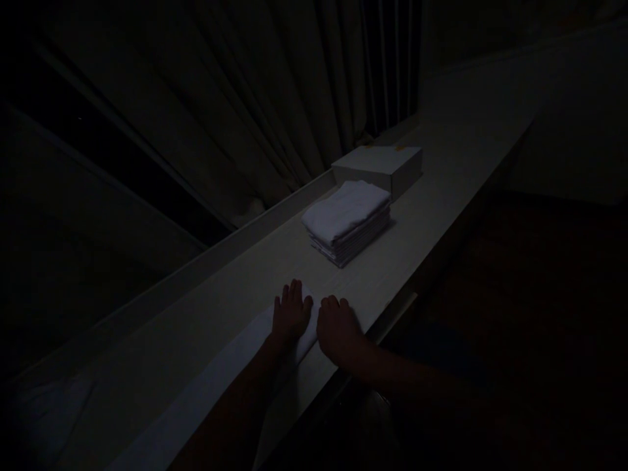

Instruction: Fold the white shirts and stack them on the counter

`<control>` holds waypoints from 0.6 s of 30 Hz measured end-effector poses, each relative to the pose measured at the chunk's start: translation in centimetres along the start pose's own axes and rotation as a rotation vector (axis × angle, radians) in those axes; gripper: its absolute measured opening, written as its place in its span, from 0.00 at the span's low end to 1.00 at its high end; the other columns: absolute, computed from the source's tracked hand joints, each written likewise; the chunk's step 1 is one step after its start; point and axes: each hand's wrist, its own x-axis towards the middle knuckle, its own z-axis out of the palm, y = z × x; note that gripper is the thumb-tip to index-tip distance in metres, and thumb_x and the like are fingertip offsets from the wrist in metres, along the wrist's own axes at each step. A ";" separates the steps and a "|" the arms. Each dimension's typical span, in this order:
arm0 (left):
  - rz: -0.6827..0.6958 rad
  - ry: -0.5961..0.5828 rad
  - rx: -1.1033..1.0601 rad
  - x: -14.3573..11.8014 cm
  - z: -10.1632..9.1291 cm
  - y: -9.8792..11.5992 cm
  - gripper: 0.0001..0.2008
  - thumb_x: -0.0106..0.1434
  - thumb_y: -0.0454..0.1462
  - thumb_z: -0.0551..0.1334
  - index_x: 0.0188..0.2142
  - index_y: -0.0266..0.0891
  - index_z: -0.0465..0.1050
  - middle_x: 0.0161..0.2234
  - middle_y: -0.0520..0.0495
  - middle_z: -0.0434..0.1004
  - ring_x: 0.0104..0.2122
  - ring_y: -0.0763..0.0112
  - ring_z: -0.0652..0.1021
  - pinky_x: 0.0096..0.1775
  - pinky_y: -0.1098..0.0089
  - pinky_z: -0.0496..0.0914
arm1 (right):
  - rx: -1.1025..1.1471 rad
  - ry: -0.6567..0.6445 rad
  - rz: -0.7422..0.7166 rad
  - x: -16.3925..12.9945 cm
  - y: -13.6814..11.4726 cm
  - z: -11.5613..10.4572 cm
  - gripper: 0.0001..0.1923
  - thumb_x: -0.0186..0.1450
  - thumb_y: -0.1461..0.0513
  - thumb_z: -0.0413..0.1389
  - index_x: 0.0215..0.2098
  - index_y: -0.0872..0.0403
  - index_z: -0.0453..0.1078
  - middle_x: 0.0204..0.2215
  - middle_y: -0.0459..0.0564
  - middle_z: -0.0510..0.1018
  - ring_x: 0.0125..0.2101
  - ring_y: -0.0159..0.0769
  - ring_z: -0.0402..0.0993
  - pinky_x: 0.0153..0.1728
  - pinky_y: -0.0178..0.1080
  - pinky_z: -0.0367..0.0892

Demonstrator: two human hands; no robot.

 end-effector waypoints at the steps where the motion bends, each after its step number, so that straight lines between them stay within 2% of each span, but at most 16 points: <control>1: -0.004 -0.004 -0.001 0.0 0.0 0.0 0.32 0.69 0.48 0.39 0.67 0.36 0.45 0.69 0.44 0.41 0.67 0.55 0.45 0.63 0.49 0.48 | -0.005 -0.006 -0.010 -0.4 0.1 -0.2 0.15 0.64 0.66 0.49 0.46 0.61 0.71 0.44 0.63 0.72 0.45 0.50 0.62 0.45 0.50 0.57; 6: 0.008 -0.003 0.006 -0.2 -0.5 0.3 0.32 0.69 0.47 0.39 0.67 0.35 0.45 0.69 0.42 0.41 0.67 0.54 0.46 0.62 0.48 0.48 | -0.015 -0.046 -0.047 -1.7 0.5 -0.8 0.14 0.63 0.65 0.49 0.42 0.61 0.74 0.42 0.63 0.73 0.44 0.49 0.63 0.44 0.49 0.58; 11: 0.013 -0.014 -0.019 -0.2 -0.8 0.4 0.31 0.69 0.46 0.40 0.67 0.34 0.47 0.68 0.40 0.42 0.67 0.53 0.46 0.62 0.47 0.48 | -0.016 -0.120 -0.042 -1.7 0.4 -1.6 0.11 0.63 0.65 0.51 0.36 0.59 0.76 0.41 0.63 0.73 0.44 0.50 0.63 0.43 0.49 0.59; 15: 0.029 0.026 -0.075 -0.2 -1.7 0.8 0.31 0.69 0.47 0.41 0.66 0.31 0.47 0.68 0.37 0.42 0.67 0.55 0.46 0.63 0.48 0.47 | -0.005 -0.020 -0.046 -0.7 0.3 -1.8 0.13 0.63 0.66 0.50 0.40 0.61 0.75 0.43 0.64 0.73 0.44 0.50 0.64 0.45 0.50 0.59; 18: 0.021 0.146 -0.103 -3.4 -2.9 0.0 0.31 0.70 0.47 0.42 0.66 0.31 0.46 0.68 0.37 0.41 0.67 0.58 0.44 0.64 0.50 0.46 | 0.041 0.045 -0.067 0.5 -0.2 -1.4 0.16 0.64 0.68 0.48 0.47 0.61 0.72 0.43 0.63 0.74 0.44 0.49 0.66 0.46 0.49 0.59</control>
